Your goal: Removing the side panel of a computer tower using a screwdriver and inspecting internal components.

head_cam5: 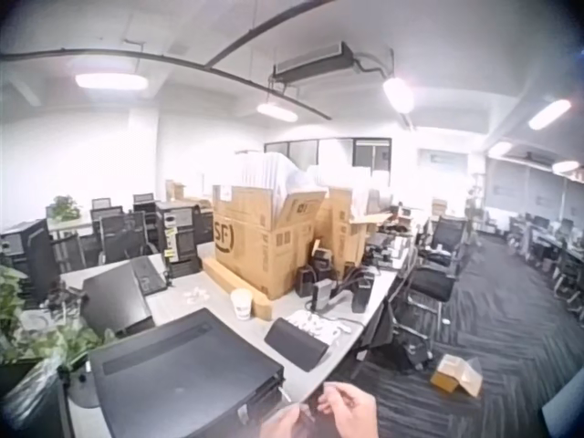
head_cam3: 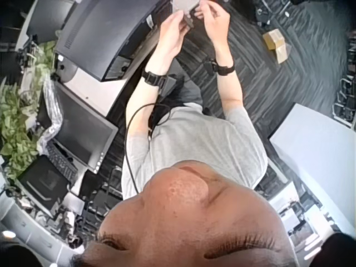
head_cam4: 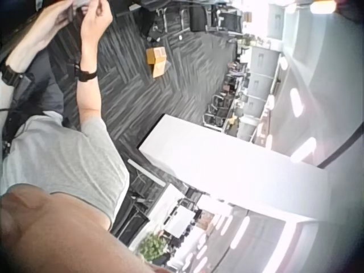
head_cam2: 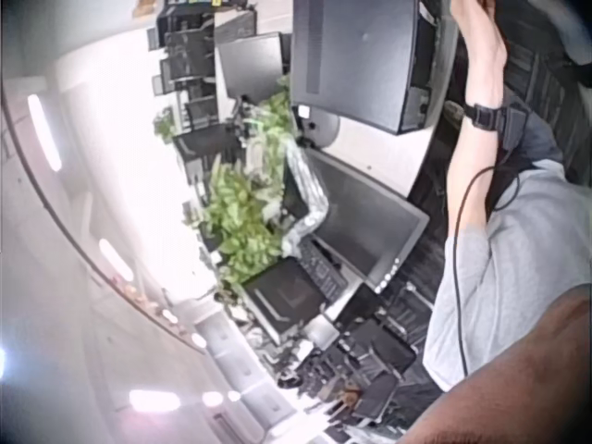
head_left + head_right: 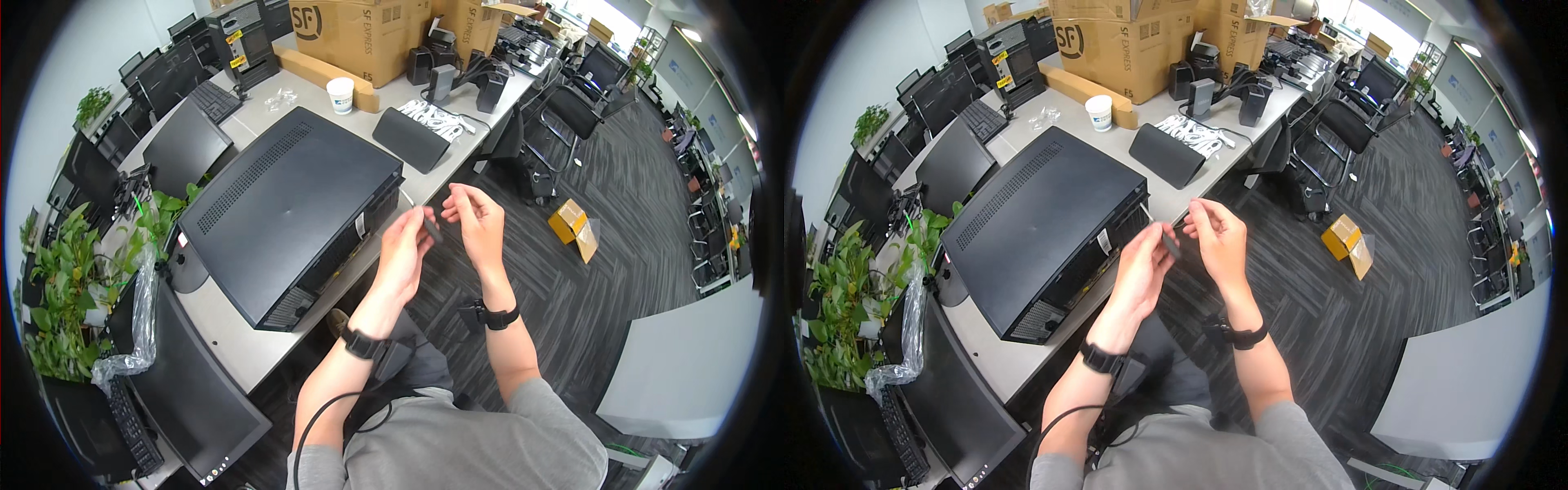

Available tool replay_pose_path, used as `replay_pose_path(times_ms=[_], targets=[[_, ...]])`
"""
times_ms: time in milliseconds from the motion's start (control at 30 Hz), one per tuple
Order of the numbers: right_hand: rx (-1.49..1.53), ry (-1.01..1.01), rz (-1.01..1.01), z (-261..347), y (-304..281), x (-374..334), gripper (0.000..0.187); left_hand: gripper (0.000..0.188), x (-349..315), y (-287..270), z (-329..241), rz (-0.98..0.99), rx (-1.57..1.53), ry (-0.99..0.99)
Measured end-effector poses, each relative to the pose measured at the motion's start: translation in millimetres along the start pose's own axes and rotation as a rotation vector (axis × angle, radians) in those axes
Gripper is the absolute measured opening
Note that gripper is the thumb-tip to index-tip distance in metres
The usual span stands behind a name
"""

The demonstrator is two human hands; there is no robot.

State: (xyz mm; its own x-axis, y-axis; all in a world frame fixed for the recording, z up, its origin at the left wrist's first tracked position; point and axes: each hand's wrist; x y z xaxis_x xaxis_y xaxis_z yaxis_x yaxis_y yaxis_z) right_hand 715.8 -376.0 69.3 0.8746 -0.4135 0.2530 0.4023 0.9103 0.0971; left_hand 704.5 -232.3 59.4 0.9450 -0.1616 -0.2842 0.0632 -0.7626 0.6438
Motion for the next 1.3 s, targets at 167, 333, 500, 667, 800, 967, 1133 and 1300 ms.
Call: replay_pose_path(times_ms=[167, 333, 500, 667, 800, 967, 1133, 1300], targets=[[-0.090, 0.014, 0.088, -18.4, 27.6, 17.1, 0.028, 0.027, -66.2, -16.2, -36.5, 0.123, 0.107, -0.072], [-0.239, -0.121, 0.100, -34.5, 63.4, 25.3, 0.030, 0.025, -127.1, -42.2, -101.3, 0.151, 0.255, 0.160], [-0.181, -0.118, 0.043, -41.7, 78.4, 20.0, 0.025, 0.027, -175.0, -85.1, -132.1, -0.019, 0.267, 0.333], [-0.248, -0.249, -0.032, -38.4, 79.3, 21.1, 0.019, 0.030, -204.6, -123.9, -128.8, -0.203, 0.060, 0.392], [-0.100, -0.046, -0.022, -33.8, 81.0, 19.3, 0.019, 0.029, -213.3, -142.5, -118.1, -0.267, -0.011, 0.381], [-0.137, -0.310, -0.051, -37.0, 87.0, 18.4, 0.017, 0.028, -216.3, -153.7, -113.2, -0.305, -0.019, 0.371], [-0.023, -0.183, -0.073, -42.3, 89.1, 16.5, 0.020, 0.028, -222.5, -160.2, -115.5, -0.225, 0.040, 0.335], [-0.016, -0.102, -0.070, -41.1, 90.0, 16.5, 0.023, 0.027, -226.6, -168.6, -115.1, -0.228, 0.003, 0.323]])
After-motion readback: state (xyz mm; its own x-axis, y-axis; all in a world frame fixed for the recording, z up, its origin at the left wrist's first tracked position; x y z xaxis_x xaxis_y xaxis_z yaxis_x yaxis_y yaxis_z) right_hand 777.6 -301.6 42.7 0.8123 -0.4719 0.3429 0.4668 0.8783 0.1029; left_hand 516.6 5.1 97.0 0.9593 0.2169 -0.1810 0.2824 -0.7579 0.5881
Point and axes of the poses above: each hand's wrist, its own x-axis towards the middle knuckle, its own y-axis out of the palm, z = x × y, and after that the axes turned 8 degrees about -z, right-handed
